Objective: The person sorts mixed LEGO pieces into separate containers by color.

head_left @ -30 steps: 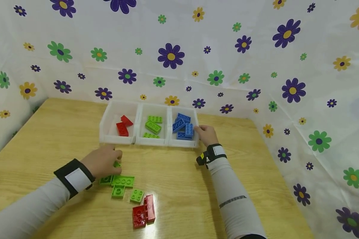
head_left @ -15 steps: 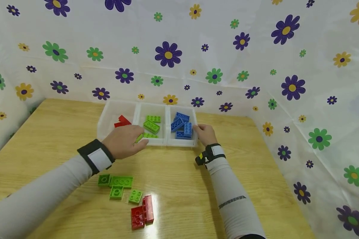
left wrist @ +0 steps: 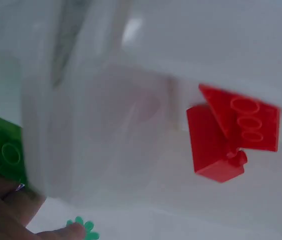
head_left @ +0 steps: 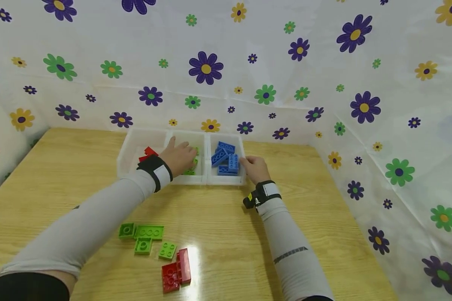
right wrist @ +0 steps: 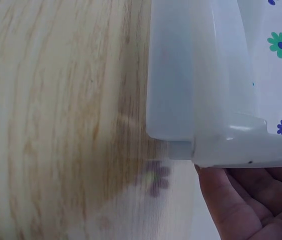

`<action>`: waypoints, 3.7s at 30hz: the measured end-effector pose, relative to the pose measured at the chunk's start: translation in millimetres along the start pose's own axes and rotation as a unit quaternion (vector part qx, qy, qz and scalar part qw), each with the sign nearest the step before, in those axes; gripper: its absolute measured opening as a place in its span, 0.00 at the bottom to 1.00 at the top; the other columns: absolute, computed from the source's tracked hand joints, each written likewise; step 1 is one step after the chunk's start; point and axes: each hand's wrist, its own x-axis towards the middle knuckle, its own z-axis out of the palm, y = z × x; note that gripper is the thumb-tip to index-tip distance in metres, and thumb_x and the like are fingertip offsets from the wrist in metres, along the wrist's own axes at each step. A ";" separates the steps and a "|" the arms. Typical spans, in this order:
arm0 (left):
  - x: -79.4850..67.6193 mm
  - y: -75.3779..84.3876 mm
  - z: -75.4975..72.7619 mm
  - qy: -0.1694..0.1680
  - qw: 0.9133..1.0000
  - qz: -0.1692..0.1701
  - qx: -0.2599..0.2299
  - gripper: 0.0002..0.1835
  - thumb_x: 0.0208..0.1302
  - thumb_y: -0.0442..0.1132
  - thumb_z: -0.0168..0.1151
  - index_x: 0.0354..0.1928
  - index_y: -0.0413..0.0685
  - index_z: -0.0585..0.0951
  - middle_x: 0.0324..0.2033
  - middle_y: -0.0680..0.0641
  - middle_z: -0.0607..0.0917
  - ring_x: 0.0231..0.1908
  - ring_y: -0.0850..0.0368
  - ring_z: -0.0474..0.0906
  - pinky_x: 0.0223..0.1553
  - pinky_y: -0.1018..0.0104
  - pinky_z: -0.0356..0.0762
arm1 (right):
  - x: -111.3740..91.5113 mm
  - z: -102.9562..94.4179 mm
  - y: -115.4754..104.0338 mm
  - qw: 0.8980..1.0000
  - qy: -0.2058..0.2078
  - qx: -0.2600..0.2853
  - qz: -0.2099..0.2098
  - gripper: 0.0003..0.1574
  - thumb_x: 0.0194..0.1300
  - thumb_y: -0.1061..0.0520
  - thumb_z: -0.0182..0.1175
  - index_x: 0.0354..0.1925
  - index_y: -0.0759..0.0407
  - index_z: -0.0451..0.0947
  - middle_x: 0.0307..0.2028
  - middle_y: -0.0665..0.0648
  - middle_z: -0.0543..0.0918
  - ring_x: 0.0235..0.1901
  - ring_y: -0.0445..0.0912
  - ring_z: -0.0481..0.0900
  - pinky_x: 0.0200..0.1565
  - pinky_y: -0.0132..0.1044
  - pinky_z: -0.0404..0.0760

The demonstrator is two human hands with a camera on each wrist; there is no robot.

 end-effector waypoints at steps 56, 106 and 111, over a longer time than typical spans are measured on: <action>-146.0 -80.1 22.8 0.174 0.801 -0.377 -0.431 0.20 0.76 0.42 0.59 0.59 0.33 0.82 0.48 0.32 0.85 0.44 0.42 0.79 0.32 0.78 0.72 | -82.9 23.6 -16.8 0.948 0.056 -0.109 -0.295 0.30 0.72 0.51 0.63 0.65 0.66 0.75 0.62 0.66 0.79 0.63 0.60 0.76 0.64 0.58 0.74; -156.6 -79.1 31.1 0.211 0.801 -0.347 -0.441 0.17 0.73 0.37 0.63 0.55 0.30 0.83 0.46 0.33 0.87 0.44 0.41 0.84 0.42 0.57 0.80 | -7.9 230.5 -155.0 0.713 -0.098 -0.550 -0.424 0.18 0.78 0.49 0.49 0.57 0.52 0.79 0.47 0.52 0.79 0.46 0.47 0.74 0.50 0.37 0.78; -160.7 -83.8 27.7 0.211 0.799 -0.358 -0.435 0.17 0.73 0.38 0.62 0.56 0.31 0.83 0.46 0.33 0.87 0.44 0.42 0.84 0.42 0.57 0.80 | -10.6 226.5 -157.0 0.748 -0.085 -0.512 -0.414 0.28 0.78 0.44 0.55 0.70 0.48 0.72 0.61 0.53 0.77 0.62 0.49 0.73 0.67 0.39 0.72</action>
